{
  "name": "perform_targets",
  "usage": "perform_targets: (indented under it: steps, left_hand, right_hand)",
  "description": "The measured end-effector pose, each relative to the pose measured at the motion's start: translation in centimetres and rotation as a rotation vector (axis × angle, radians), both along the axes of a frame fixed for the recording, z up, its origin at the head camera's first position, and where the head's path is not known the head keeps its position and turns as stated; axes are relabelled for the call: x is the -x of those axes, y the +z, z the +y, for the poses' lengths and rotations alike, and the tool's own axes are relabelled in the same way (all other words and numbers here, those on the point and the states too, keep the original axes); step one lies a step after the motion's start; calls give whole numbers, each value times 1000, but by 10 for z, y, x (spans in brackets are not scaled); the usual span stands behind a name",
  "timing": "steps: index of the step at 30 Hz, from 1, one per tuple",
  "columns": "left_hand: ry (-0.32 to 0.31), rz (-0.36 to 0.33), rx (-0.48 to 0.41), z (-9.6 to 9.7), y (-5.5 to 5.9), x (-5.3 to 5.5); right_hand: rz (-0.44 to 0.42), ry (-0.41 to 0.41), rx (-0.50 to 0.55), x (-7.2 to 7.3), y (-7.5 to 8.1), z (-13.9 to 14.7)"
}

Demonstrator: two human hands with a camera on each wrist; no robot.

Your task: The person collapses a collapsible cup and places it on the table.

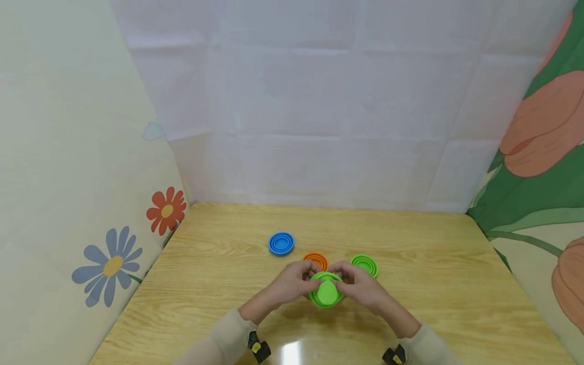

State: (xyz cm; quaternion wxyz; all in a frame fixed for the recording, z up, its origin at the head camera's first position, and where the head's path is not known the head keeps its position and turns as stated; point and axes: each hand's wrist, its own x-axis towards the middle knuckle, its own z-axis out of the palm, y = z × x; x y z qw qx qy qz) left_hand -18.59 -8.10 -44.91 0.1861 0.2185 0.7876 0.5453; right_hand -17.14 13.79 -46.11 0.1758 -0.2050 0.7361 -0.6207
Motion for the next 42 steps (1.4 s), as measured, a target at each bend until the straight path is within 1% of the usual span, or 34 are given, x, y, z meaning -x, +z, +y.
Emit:
perform_targets:
  steps: [5,8,11,15,17,21,23,24,26,28,30,31,33,37,42]
  left_hand:
    - [13,42,8,1,-1,0]
    - [28,58,14,2,-2,0]
    - [42,72,15,2,-3,0]
    - [45,75,6,2,-2,0]
    - [42,60,4,1,-1,0]
    - [31,7,-6,0,2,1]
    - [24,-21,-16,0,3,1]
    - [21,-32,-19,0,6,-1]
    - [12,-58,-37,-1,4,0]
    - [-1,-82,-55,-2,2,1]
    - [-15,-109,-73,-3,0,3]
    - [-23,-128,-85,-3,-4,5]
    - [-36,-157,-96,-5,-3,6]
    - [-54,-189,-96,-6,-1,6]
    - [-56,-196,-99,-5,-1,7]
  right_hand:
    - [84,-29,-53,0,-2,0]
    - [111,-42,-71,1,-3,0]
    - [141,-60,-95,0,0,2]
    - [185,-69,-93,0,5,4]
    - [201,-60,-79,0,7,5]
    - [186,-42,-66,-1,9,5]
    - [159,-40,-80,-3,15,3]
    - [160,-40,-94,-5,19,2]
    - [177,-40,-117,-5,21,1]
    - [200,-46,-149,-4,20,0]
    - [230,-57,-163,-1,12,0]
    - [238,-64,-164,2,6,1]
    - [243,-85,-173,3,1,1]
    - [242,-126,-177,2,-1,0]
    - [207,-149,-145,0,2,-1]
